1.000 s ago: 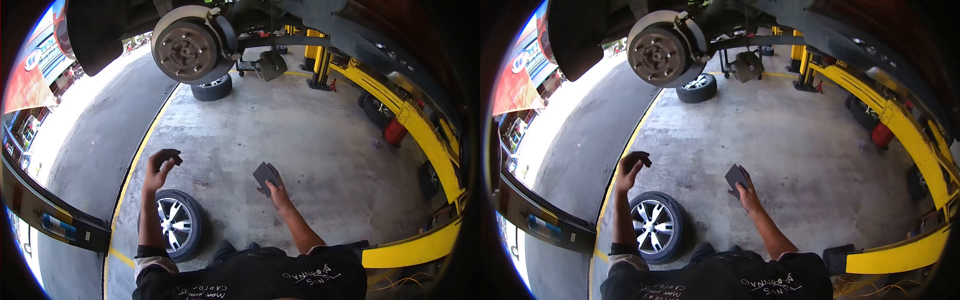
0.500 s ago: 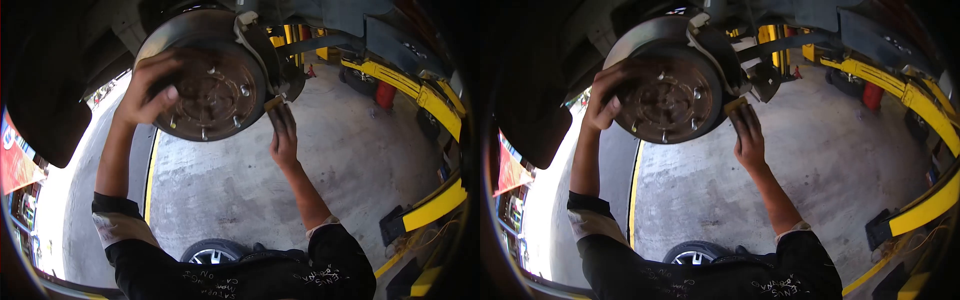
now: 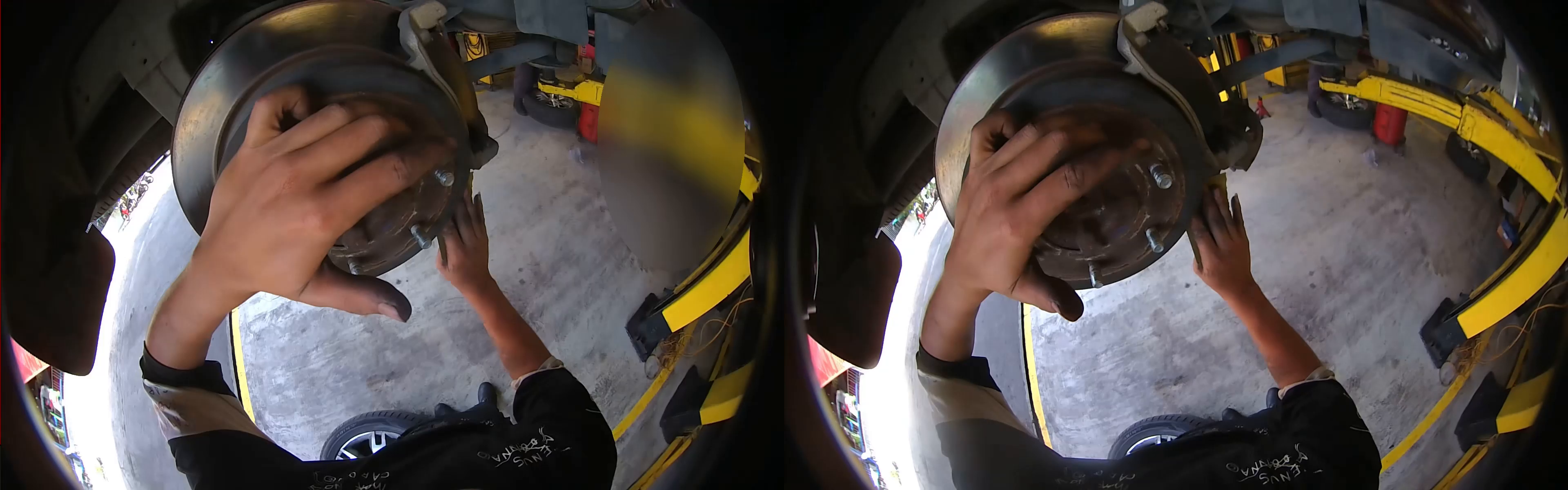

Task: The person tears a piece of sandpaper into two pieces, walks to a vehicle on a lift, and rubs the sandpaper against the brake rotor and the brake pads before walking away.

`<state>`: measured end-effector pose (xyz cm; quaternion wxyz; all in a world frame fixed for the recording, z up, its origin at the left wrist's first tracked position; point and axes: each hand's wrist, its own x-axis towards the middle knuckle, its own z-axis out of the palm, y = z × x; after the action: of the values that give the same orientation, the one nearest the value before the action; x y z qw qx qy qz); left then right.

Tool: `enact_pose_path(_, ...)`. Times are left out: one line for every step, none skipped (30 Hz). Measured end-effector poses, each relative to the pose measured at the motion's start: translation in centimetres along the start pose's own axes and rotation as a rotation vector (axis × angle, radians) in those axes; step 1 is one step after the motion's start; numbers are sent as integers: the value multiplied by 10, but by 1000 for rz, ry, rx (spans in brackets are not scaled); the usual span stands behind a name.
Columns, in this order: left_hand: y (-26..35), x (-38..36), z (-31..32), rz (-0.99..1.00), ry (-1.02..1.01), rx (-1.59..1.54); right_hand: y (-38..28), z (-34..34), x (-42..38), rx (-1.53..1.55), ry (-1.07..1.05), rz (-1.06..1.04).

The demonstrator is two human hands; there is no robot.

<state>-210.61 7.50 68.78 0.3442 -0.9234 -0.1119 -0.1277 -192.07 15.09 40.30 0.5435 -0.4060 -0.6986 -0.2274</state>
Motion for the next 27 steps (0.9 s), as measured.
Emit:
enact_pose_path(1, 0, 0, -20, 20, -1, 0, 1, -1, -16, -10, 25)
enact_pose_path(1, 0, 1, -37, 37, -5, 0, 3, -3, 5, -7, 25)
enact_pose_path(1, 0, 1, -38, 39, -2, 0, 2, -3, 5, -5, 22)
enact_pose_path(1, 0, 2, -48, 51, -23, 0, 1, -2, 2, -17, 21)
enact_pose_path(0, 0, 2, -58, 62, -43, 0, 1, -2, -1, -29, 22)
enact_pose_path(0, -1, 3, -60, 62, -39, 1, 1, -1, 2, -27, 19)
enact_pose_path(1, -2, 3, -63, 103, -43, 1, 0, 0, 18, -19, 21)
enact_pose_path(1, -3, 5, -65, 144, -48, 2, -1, 0, 33, -12, 24)
enact_pose_path(1, -5, 6, -68, 145, -47, 3, -1, 0, 33, -13, 22)
enact_pose_path(0, -6, 8, -90, 172, -74, 3, -2, 0, 39, -12, 22)
enact_pose_path(-1, -6, 9, -111, 198, -100, 4, -3, 0, 45, -10, 22)
enact_pose_path(-1, -7, 11, -110, 199, -98, 4, -3, 1, 44, -8, 22)
enact_pose_path(-2, -7, 11, -105, 202, -149, 5, -4, 2, 73, -12, 10)
enact_pose_path(-1, -7, 11, -98, 204, -202, 6, -6, 2, 103, -15, 1)
enact_pose_path(-1, -6, 11, -88, 198, -206, 7, -9, 2, 114, -25, -4)
enact_pose_path(-4, -2, 7, -78, 169, -246, 10, -9, 0, 129, -32, -27)
enact_pose_path(-8, 4, 3, -58, 137, -284, 11, -12, 1, 141, -31, -45)
enact_pose_path(-12, 12, -1, -38, 100, -326, 10, -17, 2, 189, -85, -4)
enact_pose_path(-13, 21, -3, -24, 55, -371, 13, -18, 2, 173, -95, 4)
enact_pose_path(-10, 32, -7, -109, 25, -421, 14, -19, 2, 190, -85, -3)
enact_pose_path(-3, 50, -8, -66, 88, -498, 17, -19, 4, 208, -75, -11)
enact_pose_path(-7, 63, 2, -43, 58, -504, 18, -18, 3, 221, -90, -5)
enact_pose_path(-3, 71, 11, -22, 44, -515, 21, -14, 1, 235, -103, 1)
enact_pose_path(-1, 77, 20, -1, 25, -531, 24, -7, -4, 255, -56, -19)
enact_pose_path(4, 86, 32, 15, 8, -550, 28, -7, -4, 277, -75, -38)
enact_pose_path(10, 93, 45, 22, -5, -572, 29, -5, -4, 260, -68, -46)
enact_pose_path(17, 93, 55, 18, -15, -594, 29, -2, -4, 250, -68, -60)
